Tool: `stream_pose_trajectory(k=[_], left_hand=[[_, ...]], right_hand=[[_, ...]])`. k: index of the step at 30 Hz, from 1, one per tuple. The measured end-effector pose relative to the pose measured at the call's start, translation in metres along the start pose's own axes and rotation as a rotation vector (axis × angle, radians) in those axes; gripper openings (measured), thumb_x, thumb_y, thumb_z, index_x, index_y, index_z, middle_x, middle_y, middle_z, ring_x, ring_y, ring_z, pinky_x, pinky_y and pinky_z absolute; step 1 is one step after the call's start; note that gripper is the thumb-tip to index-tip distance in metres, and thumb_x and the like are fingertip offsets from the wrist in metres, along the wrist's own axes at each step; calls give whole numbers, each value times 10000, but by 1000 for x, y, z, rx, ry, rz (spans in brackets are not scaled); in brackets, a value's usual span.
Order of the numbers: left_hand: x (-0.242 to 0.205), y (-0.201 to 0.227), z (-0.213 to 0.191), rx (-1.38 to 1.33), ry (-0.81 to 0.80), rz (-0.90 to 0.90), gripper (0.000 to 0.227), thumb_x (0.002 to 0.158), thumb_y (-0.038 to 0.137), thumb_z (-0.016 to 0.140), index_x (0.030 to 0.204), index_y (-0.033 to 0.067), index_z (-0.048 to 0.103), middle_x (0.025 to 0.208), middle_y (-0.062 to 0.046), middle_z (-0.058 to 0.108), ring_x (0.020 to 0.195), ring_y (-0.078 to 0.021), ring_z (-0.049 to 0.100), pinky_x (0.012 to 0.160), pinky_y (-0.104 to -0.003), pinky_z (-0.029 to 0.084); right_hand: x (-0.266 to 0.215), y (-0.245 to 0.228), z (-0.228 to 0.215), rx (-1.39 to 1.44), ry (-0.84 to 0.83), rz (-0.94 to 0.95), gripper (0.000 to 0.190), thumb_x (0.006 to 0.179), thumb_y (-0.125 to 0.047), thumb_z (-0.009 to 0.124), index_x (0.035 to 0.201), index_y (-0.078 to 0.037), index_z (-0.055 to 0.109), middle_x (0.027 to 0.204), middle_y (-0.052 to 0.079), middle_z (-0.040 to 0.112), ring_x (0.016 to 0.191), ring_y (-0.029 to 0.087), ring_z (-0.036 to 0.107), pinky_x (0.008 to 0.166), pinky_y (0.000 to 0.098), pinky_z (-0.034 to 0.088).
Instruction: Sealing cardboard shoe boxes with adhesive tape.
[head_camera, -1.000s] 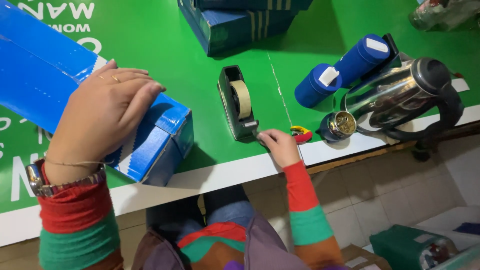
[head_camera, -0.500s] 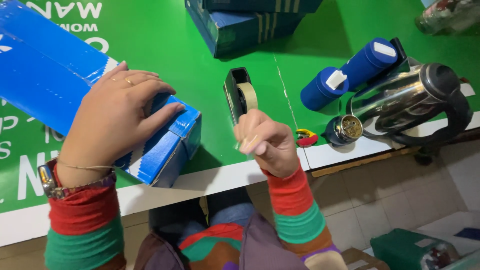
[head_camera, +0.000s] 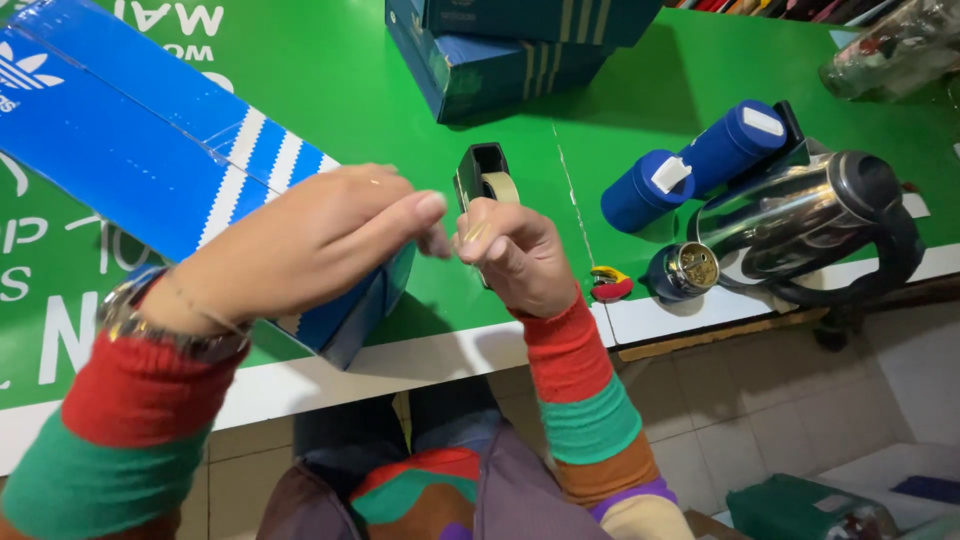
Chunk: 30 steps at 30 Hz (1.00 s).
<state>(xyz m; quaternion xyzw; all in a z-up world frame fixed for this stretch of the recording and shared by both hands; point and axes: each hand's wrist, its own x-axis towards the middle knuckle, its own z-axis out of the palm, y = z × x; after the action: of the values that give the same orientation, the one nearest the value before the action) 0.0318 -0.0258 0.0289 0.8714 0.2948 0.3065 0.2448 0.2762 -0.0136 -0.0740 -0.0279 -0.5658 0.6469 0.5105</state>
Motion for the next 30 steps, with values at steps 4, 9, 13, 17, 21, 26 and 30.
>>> stream_pose_trajectory(k=[4, 9, 13, 17, 21, 26, 30], left_hand=[[11, 3, 2, -470, -146, -287, 415, 1044, 366, 506, 965, 39, 749, 836, -49, 733, 759, -120, 666, 704, -286, 540], [10, 15, -6, -497, -169, -430, 336, 949, 353, 645, 911, 46, 776, 724, 11, 655, 676, -50, 528, 582, -307, 463], [0, 18, -13, 95, 86, -305, 254, 973, 305, 691, 922, 64, 751, 754, -70, 684, 674, -217, 558, 587, -389, 425], [0, 19, -29, 441, 214, -63, 245, 955, 254, 677, 863, 32, 722, 762, -119, 707, 714, -337, 623, 590, -437, 470], [5, 23, -29, 451, 74, -391, 376, 983, 419, 668, 899, 62, 749, 725, -143, 697, 619, -321, 647, 549, -438, 495], [4, 11, -17, 111, -68, -381, 453, 1020, 440, 528, 924, 58, 751, 694, -128, 693, 574, -280, 638, 537, -374, 494], [8, 22, -20, -105, -144, -414, 393, 938, 402, 570, 866, 85, 792, 640, -87, 671, 519, -239, 619, 489, -360, 492]], right_hand=[[1, -12, -1, -227, -27, 28, 225, 1068, -288, 675, 1040, -66, 702, 974, 37, 603, 889, 176, 577, 824, 332, 491], [1, -31, 3, -396, -29, 50, 205, 1078, -252, 675, 1023, -57, 706, 963, 44, 660, 859, 140, 567, 785, 276, 454], [0, -36, 12, -611, 113, 361, 208, 1055, -218, 660, 976, -47, 748, 851, -14, 618, 751, 66, 499, 666, 229, 397], [-7, -14, 1, -557, 270, 456, 248, 1041, -248, 674, 955, -32, 761, 802, -69, 616, 689, 7, 454, 601, 193, 353], [-2, -22, 13, -535, 248, 398, 236, 1036, -264, 646, 959, -57, 728, 863, -59, 672, 705, 20, 465, 622, 204, 375], [13, -62, 37, -853, -74, 167, 224, 1089, -255, 625, 993, -80, 729, 896, -15, 624, 831, 80, 538, 749, 241, 445], [17, -66, 38, -945, -92, 111, 205, 1103, -223, 623, 1013, -76, 734, 928, -10, 661, 863, 96, 565, 786, 252, 464]])
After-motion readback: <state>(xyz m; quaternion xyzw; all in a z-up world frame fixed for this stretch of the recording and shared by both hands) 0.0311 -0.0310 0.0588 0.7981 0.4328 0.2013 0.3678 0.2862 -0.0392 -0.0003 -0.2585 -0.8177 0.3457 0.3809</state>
